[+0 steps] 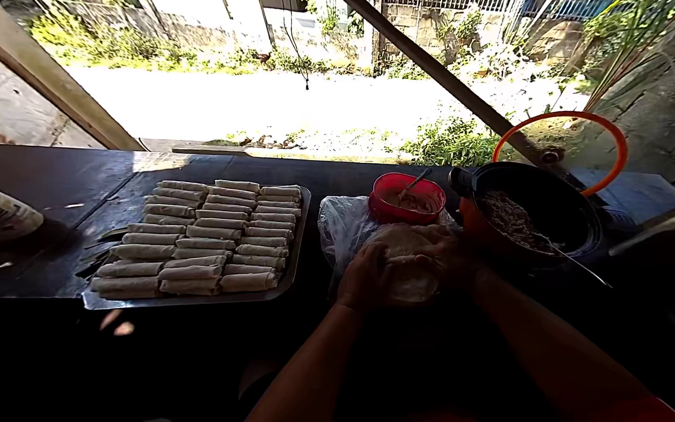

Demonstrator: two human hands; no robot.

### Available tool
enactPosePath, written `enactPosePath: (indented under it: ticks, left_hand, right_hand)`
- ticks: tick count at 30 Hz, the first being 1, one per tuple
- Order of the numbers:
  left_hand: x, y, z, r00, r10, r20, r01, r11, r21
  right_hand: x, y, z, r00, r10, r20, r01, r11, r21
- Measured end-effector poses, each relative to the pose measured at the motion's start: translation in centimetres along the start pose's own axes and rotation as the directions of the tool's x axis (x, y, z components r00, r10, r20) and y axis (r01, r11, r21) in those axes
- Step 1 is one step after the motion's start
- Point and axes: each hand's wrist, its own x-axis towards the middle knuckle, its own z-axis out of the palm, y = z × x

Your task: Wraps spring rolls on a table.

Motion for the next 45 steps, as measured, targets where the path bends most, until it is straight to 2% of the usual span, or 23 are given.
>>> enactPosePath:
  ticks: [2, 4, 6, 8, 10, 12, 15, 19, 22, 25, 27, 29, 33, 37, 40, 45]
  left_hand:
    - [0.1, 0.0, 0.0, 1.0, -0.009, 0.008, 0.009, 1.0, -0.006]
    - [0.2, 0.1, -0.1, 0.999, -0.029, 0.022, 0.029, 1.0, -0.01]
    - [0.1, -0.1, -0.1, 0.999, -0.026, 0.025, 0.026, 1.0, -0.011]
    - [0.1, -0.2, 0.0, 1.0, -0.012, 0.016, 0.012, 1.0, -0.014]
    - [0.2, 0.0, -0.2, 0.999, -0.025, 0.023, 0.025, 1.0, -0.018]
    - [0.3, 0.0, -0.4, 0.998, -0.048, 0.029, 0.049, 0.999, -0.011]
    - [0.2, 0.0, -0.3, 0.999, -0.031, 0.012, 0.031, 0.999, -0.016]
    - [0.4, -0.1, -0.3, 0.999, -0.031, 0.011, 0.032, 0.999, -0.028]
    - [0.2, -0.2, -0.3, 0.999, -0.037, 0.012, 0.037, 0.999, -0.021]
    - [0.4, -0.2, -0.3, 0.999, -0.033, 0.022, 0.033, 0.999, -0.016]
    - [0.4, -0.3, -0.4, 0.999, -0.039, 0.034, 0.04, 0.999, -0.017]
    - [0.5, -0.3, -0.5, 0.999, -0.027, 0.033, 0.027, 0.999, -0.024]
    - [0.6, -0.4, -0.4, 0.999, 0.012, 0.049, -0.011, 1.0, -0.028]
    - [0.5, -0.3, -0.4, 0.997, 0.042, 0.057, -0.044, 0.999, 0.017]
    - [0.5, 0.1, -0.6, 0.996, 0.062, 0.064, -0.066, 0.996, 0.064]
    - [0.5, 1.0, -0.8, 0.961, 0.277, 0.015, -0.273, 0.936, 0.223]
  right_hand:
    - [0.3, -0.5, -0.3, 0.999, 0.039, 0.001, -0.039, 0.999, -0.027]
    - [1.1, -1.3, -0.4, 1.0, 0.011, -0.013, -0.011, 1.0, 0.008]
    - [1.8, -2.1, -0.1, 0.998, -0.005, 0.066, 0.003, 1.0, 0.028]
    - [2.4, -2.3, 0.0, 0.989, 0.039, 0.145, -0.038, 0.999, -0.01]
    - [2.9, -2.1, -0.3, 0.991, 0.085, 0.107, -0.085, 0.996, -0.002]
    - [3.2, -2.5, -0.7, 0.994, 0.067, 0.089, -0.07, 0.997, 0.031]
    - [3.4, -3.4, -0.2, 0.979, 0.049, 0.2, -0.046, 0.999, -0.017]
    - [3.5, -2.8, -0.3, 0.987, 0.092, 0.133, -0.09, 0.996, -0.021]
    - [3.2, -2.9, -0.2, 0.976, 0.086, 0.199, -0.074, 0.995, -0.065]
    - [2.4, -2.4, -0.5, 0.991, 0.123, 0.056, -0.119, 0.991, -0.064]
    - [1.4, -2.2, -0.5, 0.998, 0.037, -0.056, -0.038, 0.999, -0.014]
    - [0.5, -2.2, 0.1, 0.993, -0.069, -0.095, 0.068, 0.998, -0.015]
    - [-0.3, -1.4, 1.5, 0.977, -0.084, -0.197, 0.085, 0.996, -0.003]
    - [-0.4, -1.1, 2.1, 0.979, -0.053, -0.198, 0.057, 0.998, 0.018]
    - [-0.2, -1.1, 1.9, 0.99, -0.014, -0.137, 0.021, 0.999, 0.049]
    - [0.4, -1.1, 1.4, 0.999, 0.035, -0.04, -0.03, 0.993, 0.113]
